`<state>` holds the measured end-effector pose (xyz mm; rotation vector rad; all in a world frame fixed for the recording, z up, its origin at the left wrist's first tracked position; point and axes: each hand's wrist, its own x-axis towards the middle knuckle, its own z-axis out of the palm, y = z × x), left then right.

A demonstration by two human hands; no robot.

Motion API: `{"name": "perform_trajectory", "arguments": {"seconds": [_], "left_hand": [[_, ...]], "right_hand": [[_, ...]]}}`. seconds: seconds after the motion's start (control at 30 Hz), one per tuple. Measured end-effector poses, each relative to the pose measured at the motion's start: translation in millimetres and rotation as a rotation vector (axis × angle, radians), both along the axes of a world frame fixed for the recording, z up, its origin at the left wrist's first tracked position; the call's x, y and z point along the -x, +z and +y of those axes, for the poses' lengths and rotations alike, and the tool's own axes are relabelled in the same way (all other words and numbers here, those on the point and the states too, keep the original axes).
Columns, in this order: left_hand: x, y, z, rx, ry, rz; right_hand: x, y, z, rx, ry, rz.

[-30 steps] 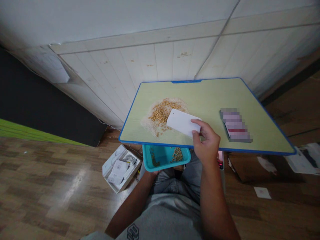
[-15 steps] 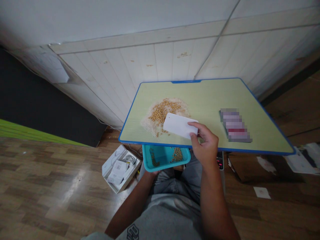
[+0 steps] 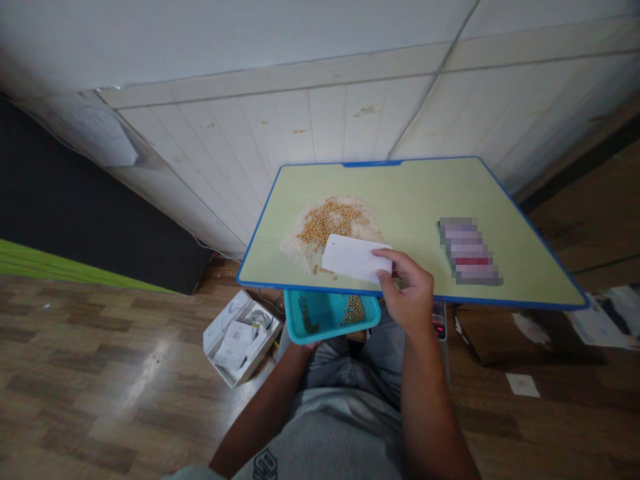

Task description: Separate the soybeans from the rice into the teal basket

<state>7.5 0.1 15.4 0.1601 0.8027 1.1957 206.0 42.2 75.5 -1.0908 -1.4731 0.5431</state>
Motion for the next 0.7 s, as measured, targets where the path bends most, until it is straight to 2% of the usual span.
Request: {"name": "perform_trajectory", "arguments": {"seconds": [0.17, 0.37, 0.43, 0.7], "left_hand": [[-2, 7.0, 0, 0.061, 0.033, 0.047], [5, -16.5, 0, -0.045, -0.062, -0.048], [6, -19.4, 0, -0.058, -0.074, -0.048], [3, -3.1, 2, -0.061, -0.108, 0.017]], "right_hand": [[0, 0.5, -2, 0.001, -0.004, 0.001], [-2, 1.3, -5, -0.003, 0.010, 0.006], [-2, 2.3, -5, -0.005, 0.017, 0.004], [-2, 5.1, -7, -0.003, 0.047, -0.009]]}}
